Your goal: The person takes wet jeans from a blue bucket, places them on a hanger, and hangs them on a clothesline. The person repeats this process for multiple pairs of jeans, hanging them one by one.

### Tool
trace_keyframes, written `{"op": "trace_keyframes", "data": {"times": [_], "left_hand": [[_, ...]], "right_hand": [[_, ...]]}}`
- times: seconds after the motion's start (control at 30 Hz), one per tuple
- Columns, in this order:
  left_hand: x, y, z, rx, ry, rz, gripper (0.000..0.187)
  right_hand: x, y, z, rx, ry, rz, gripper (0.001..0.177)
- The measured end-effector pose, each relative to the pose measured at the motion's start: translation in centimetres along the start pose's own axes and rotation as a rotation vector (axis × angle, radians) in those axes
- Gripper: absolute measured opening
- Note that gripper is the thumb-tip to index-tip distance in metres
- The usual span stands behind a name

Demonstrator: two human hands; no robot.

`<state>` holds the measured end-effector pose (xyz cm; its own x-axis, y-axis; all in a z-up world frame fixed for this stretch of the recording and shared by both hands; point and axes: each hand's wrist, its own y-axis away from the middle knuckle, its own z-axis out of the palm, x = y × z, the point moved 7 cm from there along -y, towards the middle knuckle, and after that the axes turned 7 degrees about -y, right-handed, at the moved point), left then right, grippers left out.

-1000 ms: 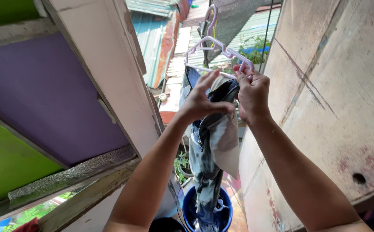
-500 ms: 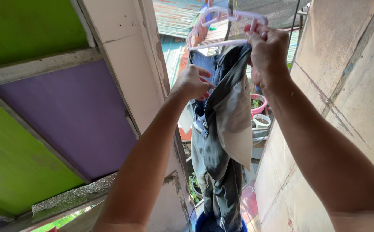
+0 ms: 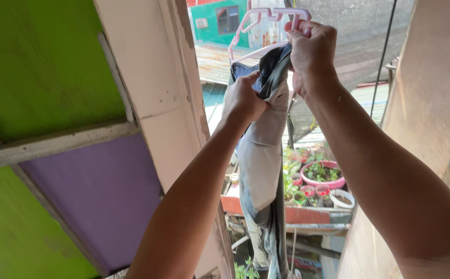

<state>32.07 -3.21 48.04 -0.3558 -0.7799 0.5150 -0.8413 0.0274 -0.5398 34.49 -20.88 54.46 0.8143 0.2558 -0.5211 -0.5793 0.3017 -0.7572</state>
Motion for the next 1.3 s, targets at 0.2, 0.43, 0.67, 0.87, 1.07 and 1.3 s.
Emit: {"op": "trace_keyframes", "data": {"times": [0.2, 0.43, 0.67, 0.87, 1.07, 1.3], "left_hand": [[2.3, -3.5, -2.1, 0.109, 0.172, -0.132, 0.075], [0.5, -9.3, -0.9, 0.17, 0.471, -0.204, 0.081], [-2.7, -13.6, 0.0, 0.275, 0.644, -0.318, 0.08], [-6.1, -19.6, -1.7, 0.566, 0.741, -0.266, 0.076], [-7.3, -21.8, -3.6, 0.736, 0.922, -0.233, 0.058], [-8.4, -23.3, -3.8, 0.896, 0.459, -0.419, 0.048]], "right_hand": [[1.8, -5.3, 2.1, 0.01, 0.039, -0.02, 0.008], [6.5, -10.7, 4.9, 0.026, -0.009, -0.056, 0.019], [12.0, -15.9, 9.7, 0.064, -0.001, -0.117, 0.027], [14.4, -19.6, 14.7, 0.065, 0.063, -0.161, 0.014], [15.4, -21.9, 19.2, 0.036, 0.28, -0.062, 0.013], [17.3, -24.1, 23.6, 0.021, 0.043, -0.119, 0.017]]}}
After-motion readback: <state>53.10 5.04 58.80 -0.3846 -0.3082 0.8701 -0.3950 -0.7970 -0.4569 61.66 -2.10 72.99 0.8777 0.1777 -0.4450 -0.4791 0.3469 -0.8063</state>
